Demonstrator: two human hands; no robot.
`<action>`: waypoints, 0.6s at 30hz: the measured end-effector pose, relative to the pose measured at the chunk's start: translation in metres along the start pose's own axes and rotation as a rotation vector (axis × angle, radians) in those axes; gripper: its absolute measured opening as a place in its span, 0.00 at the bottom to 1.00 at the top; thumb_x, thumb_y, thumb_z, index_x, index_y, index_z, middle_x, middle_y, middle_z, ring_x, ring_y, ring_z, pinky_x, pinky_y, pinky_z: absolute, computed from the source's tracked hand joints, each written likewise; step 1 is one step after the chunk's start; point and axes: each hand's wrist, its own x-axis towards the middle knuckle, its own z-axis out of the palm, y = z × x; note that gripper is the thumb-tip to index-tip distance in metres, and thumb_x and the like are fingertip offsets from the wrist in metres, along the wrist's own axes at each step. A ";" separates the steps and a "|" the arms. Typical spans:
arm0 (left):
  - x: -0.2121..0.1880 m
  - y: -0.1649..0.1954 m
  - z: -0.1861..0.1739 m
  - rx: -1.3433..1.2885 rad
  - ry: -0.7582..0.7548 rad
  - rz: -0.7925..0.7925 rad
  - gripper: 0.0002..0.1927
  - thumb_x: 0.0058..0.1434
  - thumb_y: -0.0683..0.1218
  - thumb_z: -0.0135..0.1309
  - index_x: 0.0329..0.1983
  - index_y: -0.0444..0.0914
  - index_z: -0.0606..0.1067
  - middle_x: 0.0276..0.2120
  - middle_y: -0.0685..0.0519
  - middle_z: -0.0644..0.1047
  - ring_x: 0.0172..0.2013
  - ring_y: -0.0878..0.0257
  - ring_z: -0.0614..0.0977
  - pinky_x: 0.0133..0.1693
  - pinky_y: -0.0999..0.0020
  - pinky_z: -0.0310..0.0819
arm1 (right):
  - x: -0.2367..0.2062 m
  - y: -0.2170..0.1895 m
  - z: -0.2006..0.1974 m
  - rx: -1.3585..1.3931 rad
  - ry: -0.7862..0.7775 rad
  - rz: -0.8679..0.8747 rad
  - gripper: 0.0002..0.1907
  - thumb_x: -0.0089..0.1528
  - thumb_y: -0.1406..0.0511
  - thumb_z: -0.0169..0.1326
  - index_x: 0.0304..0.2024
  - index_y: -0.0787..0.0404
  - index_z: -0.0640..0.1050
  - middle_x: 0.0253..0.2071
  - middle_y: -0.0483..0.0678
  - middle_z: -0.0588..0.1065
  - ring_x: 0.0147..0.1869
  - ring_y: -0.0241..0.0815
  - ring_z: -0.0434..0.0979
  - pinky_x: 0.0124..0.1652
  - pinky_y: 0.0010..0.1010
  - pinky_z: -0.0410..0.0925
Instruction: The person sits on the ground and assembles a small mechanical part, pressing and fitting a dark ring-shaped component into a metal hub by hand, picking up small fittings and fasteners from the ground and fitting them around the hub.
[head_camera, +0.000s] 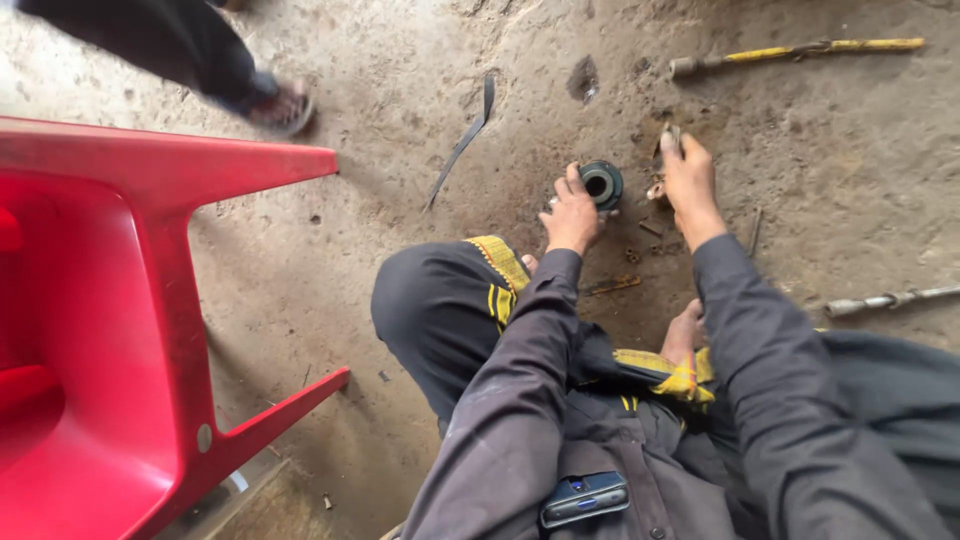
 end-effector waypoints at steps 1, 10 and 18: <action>-0.002 0.001 -0.003 0.025 -0.008 -0.018 0.64 0.47 0.67 0.70 0.76 0.46 0.43 0.64 0.45 0.64 0.59 0.43 0.77 0.53 0.34 0.70 | -0.007 0.004 -0.004 0.119 -0.064 0.109 0.11 0.75 0.58 0.52 0.46 0.58 0.77 0.30 0.43 0.71 0.28 0.35 0.71 0.29 0.36 0.68; -0.003 0.000 -0.019 -0.009 -0.017 0.150 0.69 0.42 0.57 0.76 0.76 0.54 0.39 0.70 0.40 0.57 0.59 0.39 0.75 0.52 0.40 0.72 | -0.061 0.016 -0.023 0.531 -0.246 0.458 0.10 0.66 0.59 0.60 0.44 0.57 0.76 0.30 0.42 0.75 0.31 0.38 0.77 0.34 0.34 0.73; 0.019 0.001 -0.015 -0.029 -0.176 0.103 0.67 0.44 0.54 0.76 0.76 0.56 0.40 0.72 0.36 0.51 0.61 0.33 0.72 0.55 0.37 0.70 | -0.056 0.035 -0.005 0.300 -0.176 0.450 0.08 0.65 0.62 0.59 0.41 0.60 0.77 0.33 0.46 0.79 0.32 0.39 0.81 0.33 0.32 0.73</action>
